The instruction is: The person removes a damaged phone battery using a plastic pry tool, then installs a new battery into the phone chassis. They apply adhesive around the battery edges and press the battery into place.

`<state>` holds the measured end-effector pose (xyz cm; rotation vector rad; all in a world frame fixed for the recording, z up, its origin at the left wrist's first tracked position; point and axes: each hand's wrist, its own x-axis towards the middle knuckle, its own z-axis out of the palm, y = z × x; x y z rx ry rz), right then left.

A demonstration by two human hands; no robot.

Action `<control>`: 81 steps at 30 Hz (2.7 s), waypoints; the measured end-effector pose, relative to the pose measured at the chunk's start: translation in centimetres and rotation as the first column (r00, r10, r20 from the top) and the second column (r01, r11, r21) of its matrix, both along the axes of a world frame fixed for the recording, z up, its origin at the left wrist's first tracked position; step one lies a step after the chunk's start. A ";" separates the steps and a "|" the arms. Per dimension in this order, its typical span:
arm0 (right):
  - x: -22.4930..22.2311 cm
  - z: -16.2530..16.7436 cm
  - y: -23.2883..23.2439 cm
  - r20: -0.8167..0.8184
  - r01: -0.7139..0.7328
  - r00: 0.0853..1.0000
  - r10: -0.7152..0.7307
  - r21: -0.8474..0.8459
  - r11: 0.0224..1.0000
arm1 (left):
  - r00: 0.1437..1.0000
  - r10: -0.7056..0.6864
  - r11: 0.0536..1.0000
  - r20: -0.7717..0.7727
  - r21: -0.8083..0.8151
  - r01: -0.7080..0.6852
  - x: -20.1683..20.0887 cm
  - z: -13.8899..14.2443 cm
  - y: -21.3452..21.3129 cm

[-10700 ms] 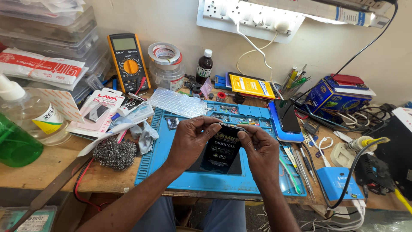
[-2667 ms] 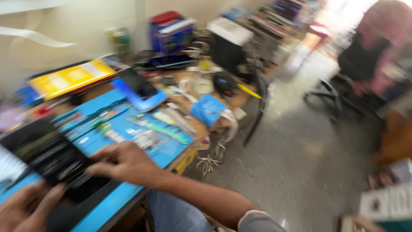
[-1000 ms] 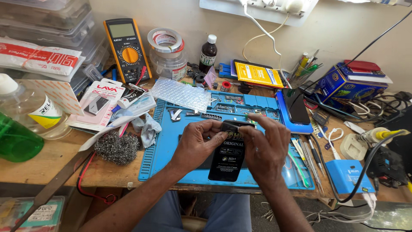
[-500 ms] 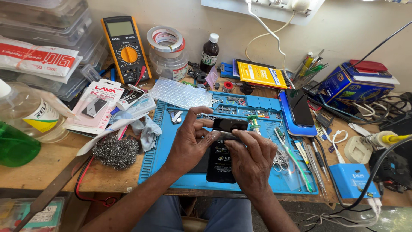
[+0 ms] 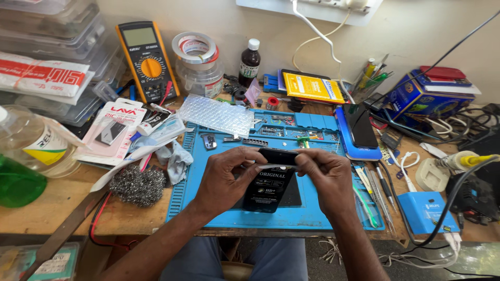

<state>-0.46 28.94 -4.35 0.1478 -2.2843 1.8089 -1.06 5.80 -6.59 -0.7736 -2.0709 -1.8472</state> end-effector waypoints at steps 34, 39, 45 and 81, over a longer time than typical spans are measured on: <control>1.8 1.7 -0.9 -0.263 0.105 0.965 -0.012 0.341 0.934 | 0.985 0.005 0.999 0.173 -0.054 0.004 -0.5 3.4 0.1; 2.0 1.8 -0.9 -0.251 0.106 0.968 -0.012 0.365 0.925 | 0.989 -0.026 1.000 0.143 -0.006 0.027 -0.4 3.2 0.2; 2.2 2.1 -1.1 -0.236 0.105 0.972 -0.020 0.354 0.929 | 0.985 -0.012 0.997 0.172 -0.071 0.024 0.1 4.2 -0.2; 3.0 3.4 -0.6 -0.187 0.034 0.981 0.053 0.436 0.899 | 0.998 0.052 0.992 0.040 -0.115 -0.047 0.9 4.4 -1.3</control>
